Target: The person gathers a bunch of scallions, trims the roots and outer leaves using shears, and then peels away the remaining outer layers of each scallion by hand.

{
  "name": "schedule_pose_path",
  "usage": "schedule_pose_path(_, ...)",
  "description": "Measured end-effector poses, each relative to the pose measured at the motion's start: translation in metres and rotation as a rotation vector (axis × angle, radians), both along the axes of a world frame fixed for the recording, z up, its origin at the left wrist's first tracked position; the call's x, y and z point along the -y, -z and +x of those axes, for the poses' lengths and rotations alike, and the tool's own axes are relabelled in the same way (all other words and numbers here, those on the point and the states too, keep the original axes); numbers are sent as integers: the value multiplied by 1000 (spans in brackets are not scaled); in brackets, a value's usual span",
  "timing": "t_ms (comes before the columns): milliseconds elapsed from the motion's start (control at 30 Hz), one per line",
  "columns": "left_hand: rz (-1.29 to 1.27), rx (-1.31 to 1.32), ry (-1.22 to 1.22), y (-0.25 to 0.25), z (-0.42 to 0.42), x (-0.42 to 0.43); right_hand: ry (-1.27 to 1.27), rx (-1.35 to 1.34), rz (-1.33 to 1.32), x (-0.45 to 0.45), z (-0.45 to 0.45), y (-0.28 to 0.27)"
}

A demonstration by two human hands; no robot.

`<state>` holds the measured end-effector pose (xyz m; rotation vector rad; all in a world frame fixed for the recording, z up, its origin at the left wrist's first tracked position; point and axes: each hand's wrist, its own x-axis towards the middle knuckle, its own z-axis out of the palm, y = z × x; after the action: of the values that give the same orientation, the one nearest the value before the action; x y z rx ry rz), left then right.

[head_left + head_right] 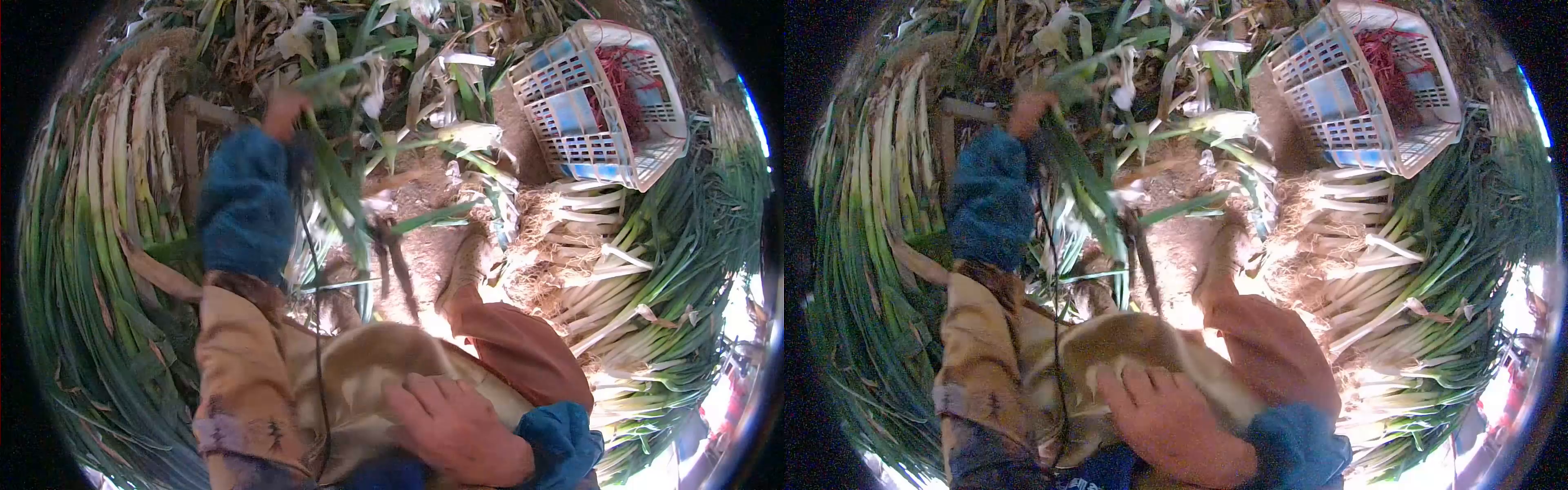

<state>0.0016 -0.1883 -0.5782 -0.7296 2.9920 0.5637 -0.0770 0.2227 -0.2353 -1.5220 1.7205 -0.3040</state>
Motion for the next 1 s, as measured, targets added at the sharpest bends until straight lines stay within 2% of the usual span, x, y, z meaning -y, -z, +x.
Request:
schedule_pose_path(67,353,-283,-353,-57,-12,50,-96,46,77,-9,3,10)
schedule_pose_path(100,398,-414,-450,-78,-16,68,-107,40,75,-8,4,9)
schedule_pose_path(167,2,-474,-346,-105,-18,75,-124,19,67,-5,2,7)
schedule_pose_path(200,-179,-507,-472,-120,-22,61,-108,57,58,-1,1,4)
schedule_pose_path(267,-627,-507,-508,-135,-35,23,-76,132,40,7,1,-2)
schedule_pose_path(333,-127,-322,-371,-118,-43,-17,-57,157,35,4,6,1)
schedule_pose_path(367,-79,-345,-199,-99,-48,-43,-49,164,32,3,8,3)
schedule_pose_path(400,189,-416,-263,-77,-54,-72,-12,109,-3,-1,14,6)
schedule_pose_path(433,128,-161,-145,-33,-54,-79,30,53,-41,-7,23,10)
schedule_pose_path(467,-9,182,-204,12,-57,-100,73,-9,-83,-9,25,13)
schedule_pose_path(500,-283,654,415,6,-54,-118,59,27,-102,-5,19,10)
schedule_pose_path(533,146,410,-247,28,-42,-141,48,42,-107,-3,15,9)
schedule_pose_path(600,78,337,-293,85,-21,-166,20,37,-111,-3,13,9)
schedule_pose_path(667,186,185,-361,81,-12,-190,7,34,-125,-4,10,13)
schedule_pose_path(800,496,21,-458,75,-11,-180,-15,29,-139,-9,13,13)
schedule_pose_path(900,389,268,-723,29,-10,-127,-49,22,-185,-14,17,13)
schedule_pose_path(967,337,-71,-647,-11,-5,-98,-81,6,-171,-17,24,11)
schedule_pose_path(1000,353,-129,-639,-35,-2,-89,-89,-3,-88,-15,27,10)
